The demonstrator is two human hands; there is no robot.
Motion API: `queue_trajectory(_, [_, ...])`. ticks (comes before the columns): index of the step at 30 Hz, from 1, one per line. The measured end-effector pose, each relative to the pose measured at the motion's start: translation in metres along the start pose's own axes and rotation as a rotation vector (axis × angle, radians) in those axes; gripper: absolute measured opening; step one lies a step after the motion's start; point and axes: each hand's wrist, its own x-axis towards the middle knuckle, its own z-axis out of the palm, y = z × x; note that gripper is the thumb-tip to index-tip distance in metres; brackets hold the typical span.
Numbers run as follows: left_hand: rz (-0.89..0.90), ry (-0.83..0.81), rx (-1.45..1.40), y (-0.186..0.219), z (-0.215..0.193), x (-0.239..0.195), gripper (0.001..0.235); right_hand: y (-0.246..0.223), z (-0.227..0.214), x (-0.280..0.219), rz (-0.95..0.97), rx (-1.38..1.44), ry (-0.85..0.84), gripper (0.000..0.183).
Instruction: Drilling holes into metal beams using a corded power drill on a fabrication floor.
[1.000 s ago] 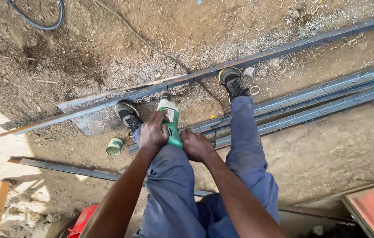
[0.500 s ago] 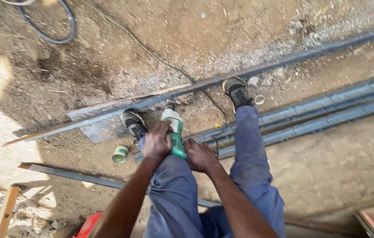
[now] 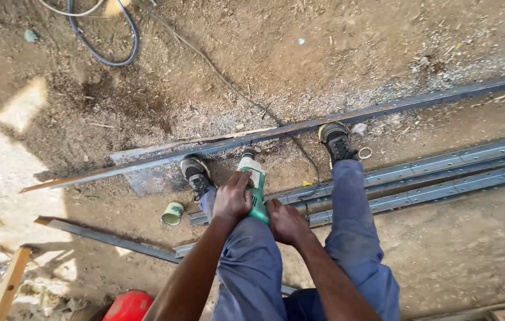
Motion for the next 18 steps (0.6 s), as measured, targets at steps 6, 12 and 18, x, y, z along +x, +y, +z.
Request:
queue_trajectory(6, [0.011,0.018,0.018,-0.008,0.013,-0.003,0.038,-0.005,-0.003,0.002,0.03,0.021,-0.006,0.044])
queue_trajectory(12, [-0.009,-0.001,-0.012,-0.004,0.002,0.0,0.037,-0.007,-0.003,0.004,0.018,0.0,0.015,0.038])
queue_trajectory(18, [-0.021,-0.022,-0.017,-0.015,0.014,-0.004,0.034,-0.005,-0.004,0.005,0.042,0.046,0.004,0.036])
